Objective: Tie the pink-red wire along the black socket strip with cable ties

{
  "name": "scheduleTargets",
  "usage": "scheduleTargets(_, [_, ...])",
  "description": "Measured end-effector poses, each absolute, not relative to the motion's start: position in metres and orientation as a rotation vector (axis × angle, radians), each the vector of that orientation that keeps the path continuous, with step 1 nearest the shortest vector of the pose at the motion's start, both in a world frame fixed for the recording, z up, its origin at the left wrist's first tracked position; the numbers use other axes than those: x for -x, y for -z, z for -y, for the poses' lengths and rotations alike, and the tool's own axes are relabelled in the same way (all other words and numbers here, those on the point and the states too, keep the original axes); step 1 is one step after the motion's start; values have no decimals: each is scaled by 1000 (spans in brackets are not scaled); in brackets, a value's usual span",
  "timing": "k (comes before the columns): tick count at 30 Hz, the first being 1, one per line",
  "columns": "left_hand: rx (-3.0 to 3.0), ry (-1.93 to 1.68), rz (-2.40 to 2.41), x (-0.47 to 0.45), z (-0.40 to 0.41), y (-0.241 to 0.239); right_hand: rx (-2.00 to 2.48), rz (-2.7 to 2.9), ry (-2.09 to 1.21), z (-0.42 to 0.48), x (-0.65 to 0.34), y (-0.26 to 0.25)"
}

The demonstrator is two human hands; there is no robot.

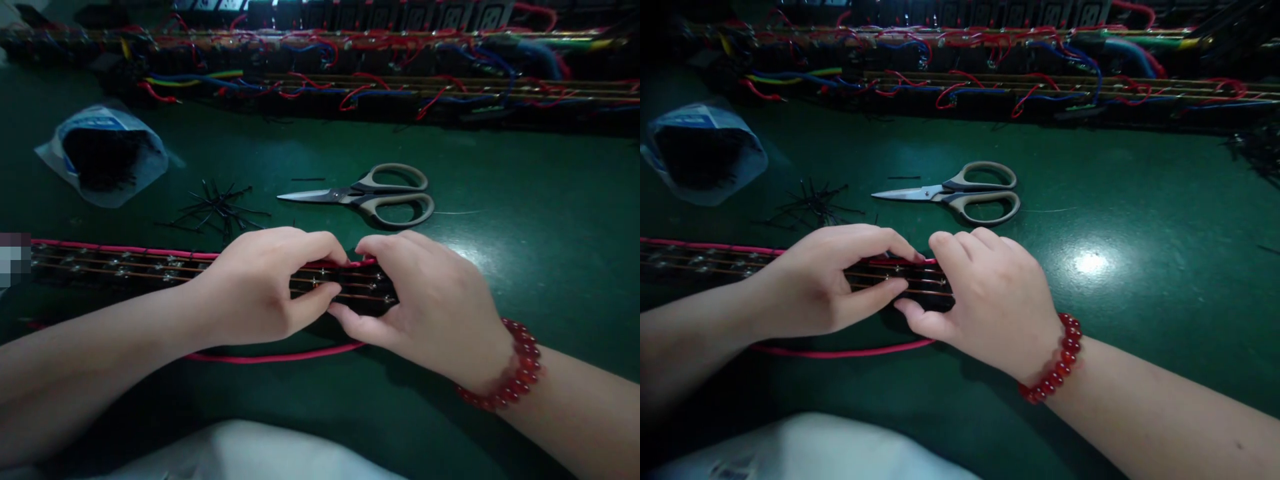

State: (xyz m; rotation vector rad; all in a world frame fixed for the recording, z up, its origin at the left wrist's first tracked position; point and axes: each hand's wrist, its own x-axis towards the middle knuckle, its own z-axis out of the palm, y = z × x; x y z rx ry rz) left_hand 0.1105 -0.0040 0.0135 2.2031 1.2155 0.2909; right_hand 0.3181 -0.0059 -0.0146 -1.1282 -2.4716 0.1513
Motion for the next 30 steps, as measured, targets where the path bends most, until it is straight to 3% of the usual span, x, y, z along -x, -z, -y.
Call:
scheduleTargets(19, [-2356,-68,-1114,-110,-1,-11,954,2505,-85,5,-323,18])
scheduleTargets(30, [-2263,-106,-1177,-111,1,-13,1005,2439,-276,4,-322,17])
